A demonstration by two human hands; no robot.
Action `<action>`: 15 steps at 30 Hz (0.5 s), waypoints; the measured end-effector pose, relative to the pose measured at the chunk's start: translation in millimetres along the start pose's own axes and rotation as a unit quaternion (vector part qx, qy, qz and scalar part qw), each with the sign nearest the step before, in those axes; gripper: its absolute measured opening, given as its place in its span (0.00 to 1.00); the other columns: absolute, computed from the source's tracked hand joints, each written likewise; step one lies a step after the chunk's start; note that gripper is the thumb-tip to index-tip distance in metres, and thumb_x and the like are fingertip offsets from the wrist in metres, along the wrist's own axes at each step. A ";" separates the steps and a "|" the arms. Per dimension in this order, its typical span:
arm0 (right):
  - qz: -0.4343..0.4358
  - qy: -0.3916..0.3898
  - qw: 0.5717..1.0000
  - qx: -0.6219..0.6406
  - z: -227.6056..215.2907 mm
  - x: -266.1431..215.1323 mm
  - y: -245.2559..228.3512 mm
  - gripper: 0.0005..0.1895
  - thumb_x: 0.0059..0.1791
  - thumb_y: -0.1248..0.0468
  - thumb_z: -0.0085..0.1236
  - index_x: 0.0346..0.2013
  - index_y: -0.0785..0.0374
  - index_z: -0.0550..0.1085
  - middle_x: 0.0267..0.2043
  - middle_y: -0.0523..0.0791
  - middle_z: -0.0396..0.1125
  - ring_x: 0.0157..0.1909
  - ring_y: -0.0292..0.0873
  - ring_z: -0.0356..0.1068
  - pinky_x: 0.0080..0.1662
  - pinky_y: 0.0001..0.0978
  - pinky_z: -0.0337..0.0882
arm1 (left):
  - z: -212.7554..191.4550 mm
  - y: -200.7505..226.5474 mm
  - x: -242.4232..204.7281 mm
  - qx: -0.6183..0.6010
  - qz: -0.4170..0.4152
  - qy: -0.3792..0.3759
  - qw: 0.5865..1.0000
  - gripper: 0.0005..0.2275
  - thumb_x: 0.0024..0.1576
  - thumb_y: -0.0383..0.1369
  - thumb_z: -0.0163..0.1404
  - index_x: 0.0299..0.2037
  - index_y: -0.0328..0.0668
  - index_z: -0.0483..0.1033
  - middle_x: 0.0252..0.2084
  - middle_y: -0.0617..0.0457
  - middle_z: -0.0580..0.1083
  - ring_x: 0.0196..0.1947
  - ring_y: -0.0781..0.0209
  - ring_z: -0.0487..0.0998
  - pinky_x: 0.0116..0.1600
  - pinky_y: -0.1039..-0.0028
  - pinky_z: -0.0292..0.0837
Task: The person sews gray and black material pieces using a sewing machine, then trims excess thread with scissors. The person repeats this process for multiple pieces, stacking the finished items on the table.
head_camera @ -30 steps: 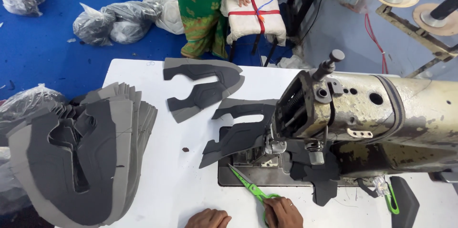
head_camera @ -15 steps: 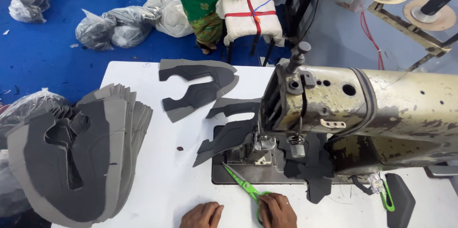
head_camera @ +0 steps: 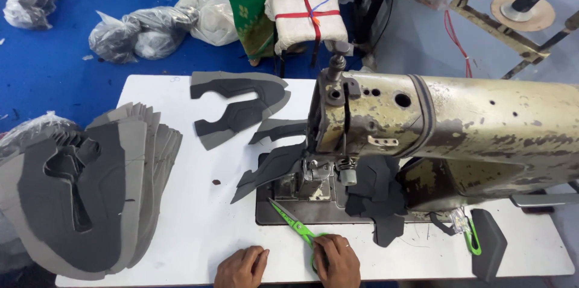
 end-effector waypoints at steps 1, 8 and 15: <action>-0.002 0.002 1.000 0.002 0.1 -0.2 3.1 0.11 0.41 0.67 0.66 0.38 0.58 0.78 0.38 0.45 0.72 0.41 0.48 0.74 0.40 0.40 0.74 | 1.3 -1.8 0.3 0.002 0.002 0.002 1.000 0.06 0.54 0.38 0.59 0.36 0.47 0.80 0.26 0.50 0.79 0.22 0.55 0.83 0.28 0.64 0.79; -0.024 0.001 1.000 0.011 3.3 -1.4 1.0 0.12 0.42 0.67 0.66 0.39 0.58 0.77 0.38 0.45 0.72 0.40 0.49 0.74 0.40 0.40 0.74 | 6.4 -7.6 1.2 0.008 -0.023 -0.039 0.999 0.06 0.56 0.38 0.59 0.37 0.48 0.80 0.25 0.50 0.79 0.22 0.57 0.84 0.28 0.66 0.79; -0.017 0.006 1.000 0.016 1.2 -3.2 4.8 0.12 0.41 0.67 0.66 0.39 0.58 0.78 0.38 0.45 0.71 0.40 0.48 0.74 0.39 0.39 0.73 | -8.9 6.4 1.1 0.003 0.014 0.037 0.999 0.07 0.53 0.37 0.61 0.35 0.47 0.80 0.23 0.50 0.78 0.21 0.55 0.83 0.27 0.64 0.78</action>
Point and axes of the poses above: each hand's wrist, its own x-axis towards the middle knuckle, its own z-axis out of the palm, y = z × x, the point moved 10 cm from there along x, towards the middle knuckle
